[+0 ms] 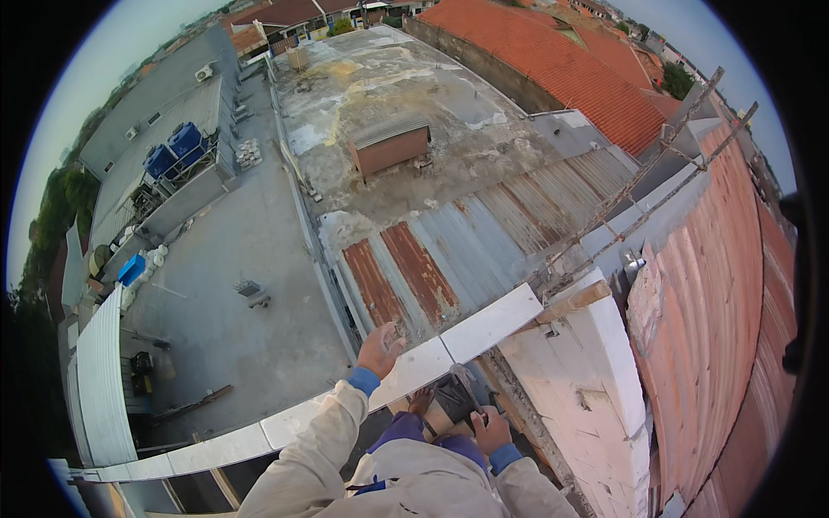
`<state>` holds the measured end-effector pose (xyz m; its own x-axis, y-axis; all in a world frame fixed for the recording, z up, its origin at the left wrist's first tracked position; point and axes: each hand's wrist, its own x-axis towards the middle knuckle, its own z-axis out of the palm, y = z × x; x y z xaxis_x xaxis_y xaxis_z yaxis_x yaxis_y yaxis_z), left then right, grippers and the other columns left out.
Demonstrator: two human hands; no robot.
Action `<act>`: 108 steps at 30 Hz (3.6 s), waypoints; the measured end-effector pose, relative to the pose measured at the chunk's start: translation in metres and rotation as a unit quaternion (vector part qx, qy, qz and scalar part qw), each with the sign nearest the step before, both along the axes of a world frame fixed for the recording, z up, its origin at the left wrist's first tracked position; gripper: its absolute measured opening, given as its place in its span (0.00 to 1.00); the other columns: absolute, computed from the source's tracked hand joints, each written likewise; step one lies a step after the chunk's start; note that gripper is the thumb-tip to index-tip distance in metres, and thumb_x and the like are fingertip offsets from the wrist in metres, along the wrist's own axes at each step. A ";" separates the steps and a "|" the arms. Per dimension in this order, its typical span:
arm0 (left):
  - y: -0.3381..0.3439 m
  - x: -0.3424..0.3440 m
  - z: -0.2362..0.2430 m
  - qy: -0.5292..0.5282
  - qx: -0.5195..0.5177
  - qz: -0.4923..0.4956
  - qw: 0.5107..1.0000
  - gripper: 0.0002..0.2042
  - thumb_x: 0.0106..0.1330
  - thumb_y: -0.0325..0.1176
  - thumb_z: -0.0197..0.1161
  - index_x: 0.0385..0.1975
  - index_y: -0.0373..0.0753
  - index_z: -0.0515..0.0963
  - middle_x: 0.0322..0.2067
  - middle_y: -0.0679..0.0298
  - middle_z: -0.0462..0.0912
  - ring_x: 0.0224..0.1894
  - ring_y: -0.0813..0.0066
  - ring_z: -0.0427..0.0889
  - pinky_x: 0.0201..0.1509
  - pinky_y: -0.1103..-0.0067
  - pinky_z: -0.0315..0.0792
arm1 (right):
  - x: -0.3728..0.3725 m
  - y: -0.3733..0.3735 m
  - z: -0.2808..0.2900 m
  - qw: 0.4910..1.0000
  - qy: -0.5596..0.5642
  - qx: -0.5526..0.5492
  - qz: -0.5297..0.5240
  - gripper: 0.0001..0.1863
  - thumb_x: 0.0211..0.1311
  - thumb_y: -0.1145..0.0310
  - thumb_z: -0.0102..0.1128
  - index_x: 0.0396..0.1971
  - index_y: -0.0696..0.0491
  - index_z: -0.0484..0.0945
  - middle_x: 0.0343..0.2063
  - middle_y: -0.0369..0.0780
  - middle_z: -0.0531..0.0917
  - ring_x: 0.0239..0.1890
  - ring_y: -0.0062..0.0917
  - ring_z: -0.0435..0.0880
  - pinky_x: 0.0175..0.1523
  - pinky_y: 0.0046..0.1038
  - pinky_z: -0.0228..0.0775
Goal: The person carries white bricks to a wall under construction, applies mortar with a trowel, and places the bricks into position. They use a hammer to tap the bricks into alignment and continue the process with additional bricks.
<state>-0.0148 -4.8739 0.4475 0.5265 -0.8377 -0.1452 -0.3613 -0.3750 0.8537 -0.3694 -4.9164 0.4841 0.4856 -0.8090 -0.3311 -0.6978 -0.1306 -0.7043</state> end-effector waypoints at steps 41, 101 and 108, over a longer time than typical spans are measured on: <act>-0.199 -0.069 -0.040 -0.033 0.193 -0.301 0.933 0.33 0.62 0.41 0.73 0.66 0.38 0.71 0.55 0.44 0.83 0.59 0.43 0.80 0.64 0.60 0.73 | 0.041 -0.124 -0.029 0.974 0.157 -0.057 -0.153 0.18 0.76 0.54 0.52 0.46 0.56 0.72 0.33 0.54 0.86 0.38 0.56 0.85 0.46 0.54 0.74; -0.185 -0.150 -0.014 -0.167 0.185 -0.188 0.950 0.37 0.66 0.31 0.64 0.76 0.50 0.60 0.72 0.53 0.62 0.73 0.48 0.64 0.74 0.46 0.60 | 0.027 -0.170 -0.005 0.955 0.113 0.102 -0.253 0.22 0.75 0.50 0.54 0.38 0.57 0.78 0.21 0.44 0.83 0.25 0.37 0.86 0.35 0.41 0.76; -0.170 -0.096 -0.012 -0.097 0.257 -0.219 0.936 0.34 0.65 0.34 0.68 0.72 0.45 0.65 0.62 0.49 0.77 0.64 0.48 0.77 0.69 0.49 0.67 | 0.029 -0.121 -0.003 0.972 0.024 -0.109 -0.207 0.18 0.75 0.54 0.56 0.45 0.57 0.78 0.26 0.47 0.84 0.30 0.44 0.86 0.38 0.41 0.76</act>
<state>-0.1113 -5.0443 0.4357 0.2075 -0.8254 -0.5251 -0.7065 -0.4977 0.5032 -0.3400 -5.0374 0.4808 0.0921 -0.9853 -0.1441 -0.7543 0.0255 -0.6560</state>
